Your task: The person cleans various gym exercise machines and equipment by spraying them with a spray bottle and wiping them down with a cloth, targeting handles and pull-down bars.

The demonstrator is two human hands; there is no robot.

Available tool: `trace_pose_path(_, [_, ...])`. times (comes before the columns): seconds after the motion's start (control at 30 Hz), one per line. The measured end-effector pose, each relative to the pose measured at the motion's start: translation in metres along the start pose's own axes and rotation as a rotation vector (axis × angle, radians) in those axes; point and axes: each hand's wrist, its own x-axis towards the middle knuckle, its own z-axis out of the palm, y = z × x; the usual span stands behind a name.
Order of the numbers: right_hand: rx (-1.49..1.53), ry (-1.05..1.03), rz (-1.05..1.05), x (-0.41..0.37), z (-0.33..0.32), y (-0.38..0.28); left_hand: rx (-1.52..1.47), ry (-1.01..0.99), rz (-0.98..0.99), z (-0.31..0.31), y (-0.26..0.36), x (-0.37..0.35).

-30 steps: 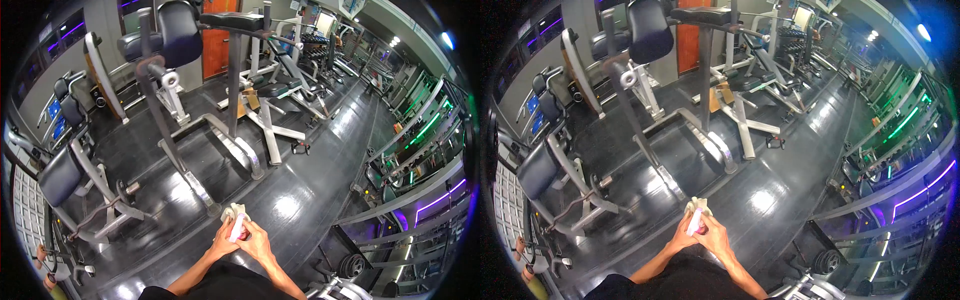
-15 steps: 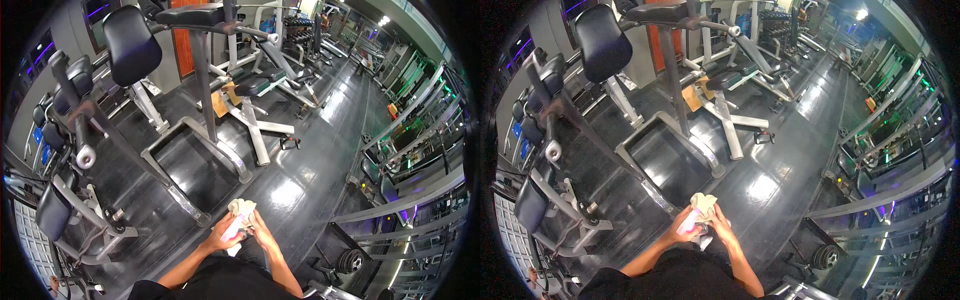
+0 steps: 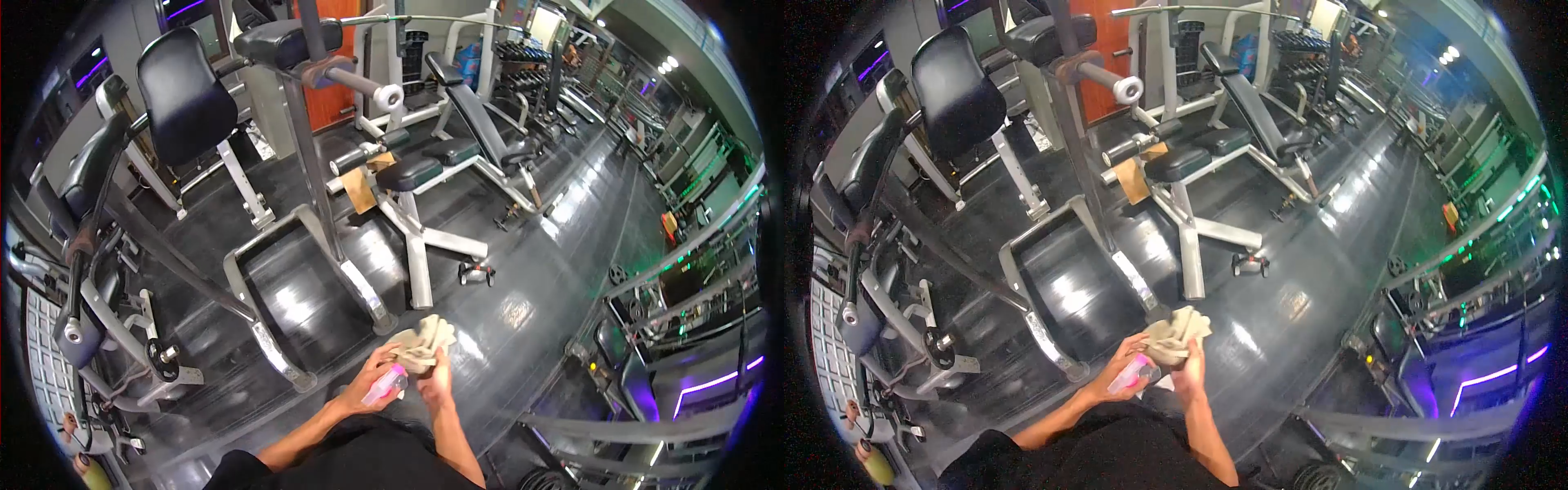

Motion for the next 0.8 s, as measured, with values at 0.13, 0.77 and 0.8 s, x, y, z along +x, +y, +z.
trace_pose_path(0.13, [0.047, -0.155, -0.038, 0.048, -0.006, -0.080, 0.012, 0.208, -0.028, 0.016, -0.018, 0.031])
trace_pose_path(0.77, [0.140, -0.333, 0.185, 0.182, 0.072, -0.273, -0.230, 0.290, -0.383, 0.042, -0.147, 0.239])
trace_pose_path(0.8, [0.133, -0.334, 0.192, 0.194, 0.069, -0.283, -0.233, 0.298, -0.385, 0.051, -0.157, 0.250])
